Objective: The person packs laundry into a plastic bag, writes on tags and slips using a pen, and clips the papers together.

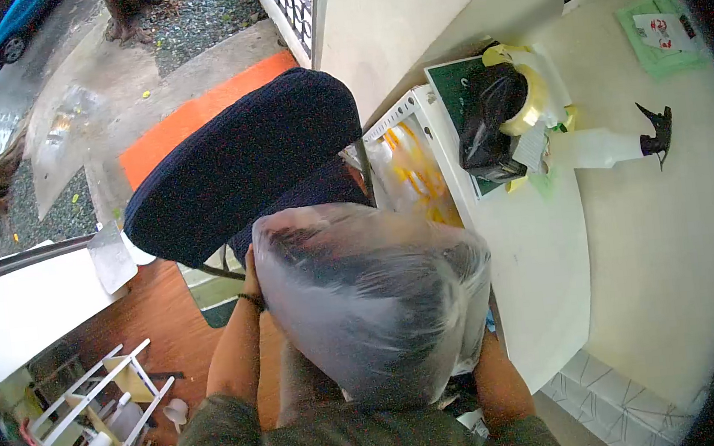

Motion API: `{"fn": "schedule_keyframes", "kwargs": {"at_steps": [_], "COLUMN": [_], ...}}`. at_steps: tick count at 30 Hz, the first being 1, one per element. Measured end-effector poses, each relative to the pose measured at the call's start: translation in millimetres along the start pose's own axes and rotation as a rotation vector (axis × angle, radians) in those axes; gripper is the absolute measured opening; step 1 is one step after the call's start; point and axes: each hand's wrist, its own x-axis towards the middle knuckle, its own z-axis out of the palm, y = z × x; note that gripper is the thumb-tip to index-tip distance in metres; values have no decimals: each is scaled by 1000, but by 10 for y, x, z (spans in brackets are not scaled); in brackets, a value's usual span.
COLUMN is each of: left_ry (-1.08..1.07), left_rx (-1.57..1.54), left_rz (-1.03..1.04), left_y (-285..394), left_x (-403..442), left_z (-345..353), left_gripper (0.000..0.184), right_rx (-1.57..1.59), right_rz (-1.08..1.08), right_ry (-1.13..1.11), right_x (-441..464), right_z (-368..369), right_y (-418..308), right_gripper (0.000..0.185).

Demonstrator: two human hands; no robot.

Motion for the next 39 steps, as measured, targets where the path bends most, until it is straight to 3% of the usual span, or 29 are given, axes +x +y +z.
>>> {"fn": "schedule_keyframes", "kwargs": {"at_steps": [5, 7, 14, 20, 27, 32, 33, 37, 38, 39], "left_ry": [274, 305, 197, -141, -421, -567, -570, -628, -768, -776], "left_rx": [373, 742, 817, 962, 1118, 1316, 1481, 1536, 1328, 1434], "left_rz": [113, 187, 435, 649, 815, 898, 807, 859, 714, 635], "left_y": [106, 424, 1114, 1424, 840, 128, 36, -793, -980, -1020], "left_x": [-912, -1388, -2396, -2860, -2680, -2361, -2383, -1565, -1283, -1482], "left_z": [-675, -589, 498, 1830, 3412, 4516, 4739, 4951, 4941, 5097], "left_gripper": [72, 67, 46, 39, 51, 67, 71, 82, 86, 85], "right_rx": [-50, -73, -138, -87, -57, -80, -106, -183, -201, -219], "right_rz": [-3, -14, -125, -210, -254, -314, -332, -389, -403, -419], "right_ry": [-44, -52, 129, 484, 777, 828, 824, 829, 826, 817], "right_x": [-45, -143, -807, -1593, -2161, -2027, -1964, -1826, -1800, -1788], "right_z": [300, 359, -90, -1190, -2288, -2787, -2866, -3181, -3221, -3243], "right_y": [107, 152, 300, 442, 535, 297, 207, -21, -120, -226], "right_gripper": [52, 52, 50, 48, 47, 45, 45, 45, 44, 44]}}
